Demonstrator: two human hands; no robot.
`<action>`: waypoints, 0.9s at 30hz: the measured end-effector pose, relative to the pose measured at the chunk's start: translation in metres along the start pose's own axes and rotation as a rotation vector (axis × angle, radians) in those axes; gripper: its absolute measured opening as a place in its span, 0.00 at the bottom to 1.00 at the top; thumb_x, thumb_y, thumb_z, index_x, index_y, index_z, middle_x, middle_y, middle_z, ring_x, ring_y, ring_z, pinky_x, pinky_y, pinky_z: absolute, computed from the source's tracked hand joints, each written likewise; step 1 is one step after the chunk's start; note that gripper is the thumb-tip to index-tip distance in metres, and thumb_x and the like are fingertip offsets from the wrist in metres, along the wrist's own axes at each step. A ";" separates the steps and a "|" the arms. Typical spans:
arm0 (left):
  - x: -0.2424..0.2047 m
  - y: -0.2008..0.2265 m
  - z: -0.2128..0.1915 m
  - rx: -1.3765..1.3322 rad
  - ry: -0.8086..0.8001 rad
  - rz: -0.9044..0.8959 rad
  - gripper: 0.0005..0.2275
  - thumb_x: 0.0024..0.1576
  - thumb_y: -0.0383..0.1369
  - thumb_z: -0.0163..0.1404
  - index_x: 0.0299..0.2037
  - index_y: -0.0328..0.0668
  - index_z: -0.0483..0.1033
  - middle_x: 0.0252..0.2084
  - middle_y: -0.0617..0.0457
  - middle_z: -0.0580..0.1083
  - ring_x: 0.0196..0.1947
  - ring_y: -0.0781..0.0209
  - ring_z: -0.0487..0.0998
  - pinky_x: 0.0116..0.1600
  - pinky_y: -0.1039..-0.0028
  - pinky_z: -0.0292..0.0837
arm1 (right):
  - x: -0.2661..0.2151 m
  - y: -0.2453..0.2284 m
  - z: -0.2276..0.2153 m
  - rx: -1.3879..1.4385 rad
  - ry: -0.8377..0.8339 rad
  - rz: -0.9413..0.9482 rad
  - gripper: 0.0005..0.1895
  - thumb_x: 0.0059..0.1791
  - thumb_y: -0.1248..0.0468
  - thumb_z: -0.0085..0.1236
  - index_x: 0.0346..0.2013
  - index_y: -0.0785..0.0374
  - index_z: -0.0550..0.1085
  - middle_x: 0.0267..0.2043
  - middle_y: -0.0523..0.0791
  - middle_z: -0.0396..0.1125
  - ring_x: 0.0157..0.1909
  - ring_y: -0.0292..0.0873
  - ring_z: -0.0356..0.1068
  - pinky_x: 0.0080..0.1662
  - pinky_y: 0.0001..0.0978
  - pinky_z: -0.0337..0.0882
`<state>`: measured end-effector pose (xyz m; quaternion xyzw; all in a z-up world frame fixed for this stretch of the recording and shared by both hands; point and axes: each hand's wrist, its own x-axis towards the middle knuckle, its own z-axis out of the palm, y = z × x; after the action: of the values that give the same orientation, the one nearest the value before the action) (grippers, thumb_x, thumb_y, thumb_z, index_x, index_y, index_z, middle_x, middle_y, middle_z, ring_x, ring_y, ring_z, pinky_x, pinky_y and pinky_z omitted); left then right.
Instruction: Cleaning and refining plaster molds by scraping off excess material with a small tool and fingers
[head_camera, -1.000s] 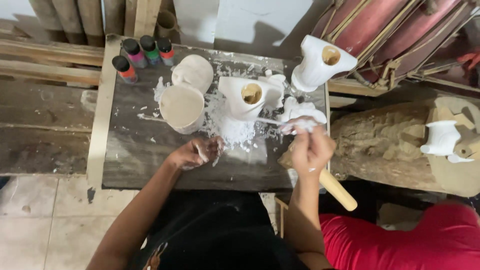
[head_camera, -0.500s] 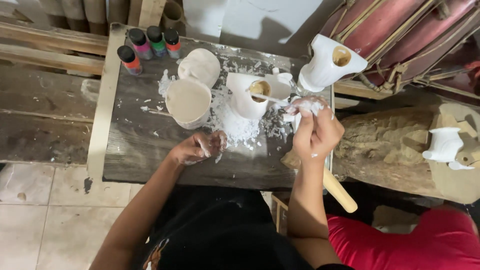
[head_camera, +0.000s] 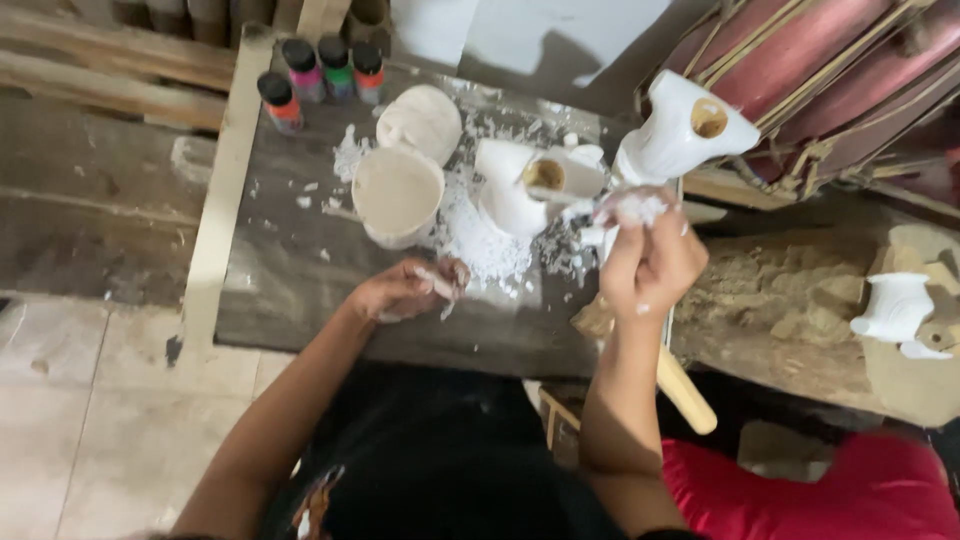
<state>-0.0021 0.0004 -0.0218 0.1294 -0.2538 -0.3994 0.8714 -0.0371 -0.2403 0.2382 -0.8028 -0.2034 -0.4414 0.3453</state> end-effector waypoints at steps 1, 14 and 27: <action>0.005 0.003 -0.001 0.009 -0.014 0.003 0.12 0.60 0.29 0.53 0.43 0.20 0.79 0.53 0.30 0.70 0.54 0.43 0.74 0.58 0.56 0.65 | 0.000 -0.001 0.003 -0.004 0.008 -0.015 0.14 0.57 0.72 0.49 0.27 0.73 0.74 0.22 0.51 0.68 0.23 0.53 0.67 0.35 0.44 0.72; -0.001 -0.007 -0.005 -0.094 -0.101 -0.019 0.10 0.58 0.29 0.55 0.40 0.23 0.81 0.54 0.28 0.67 0.53 0.38 0.73 0.59 0.53 0.63 | -0.002 -0.007 0.011 -0.042 0.017 -0.013 0.14 0.57 0.69 0.51 0.27 0.72 0.75 0.23 0.52 0.67 0.23 0.57 0.65 0.33 0.49 0.70; 0.012 0.011 0.011 -0.068 -0.024 -0.022 0.13 0.62 0.32 0.51 0.41 0.24 0.81 0.52 0.33 0.68 0.57 0.42 0.72 0.66 0.52 0.59 | -0.010 0.016 0.017 -0.037 -0.019 -0.027 0.11 0.55 0.70 0.52 0.30 0.69 0.78 0.27 0.51 0.71 0.29 0.54 0.67 0.37 0.47 0.71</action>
<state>0.0050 -0.0017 -0.0039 0.0976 -0.2489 -0.4187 0.8679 -0.0227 -0.2394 0.2170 -0.8104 -0.2091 -0.4421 0.3225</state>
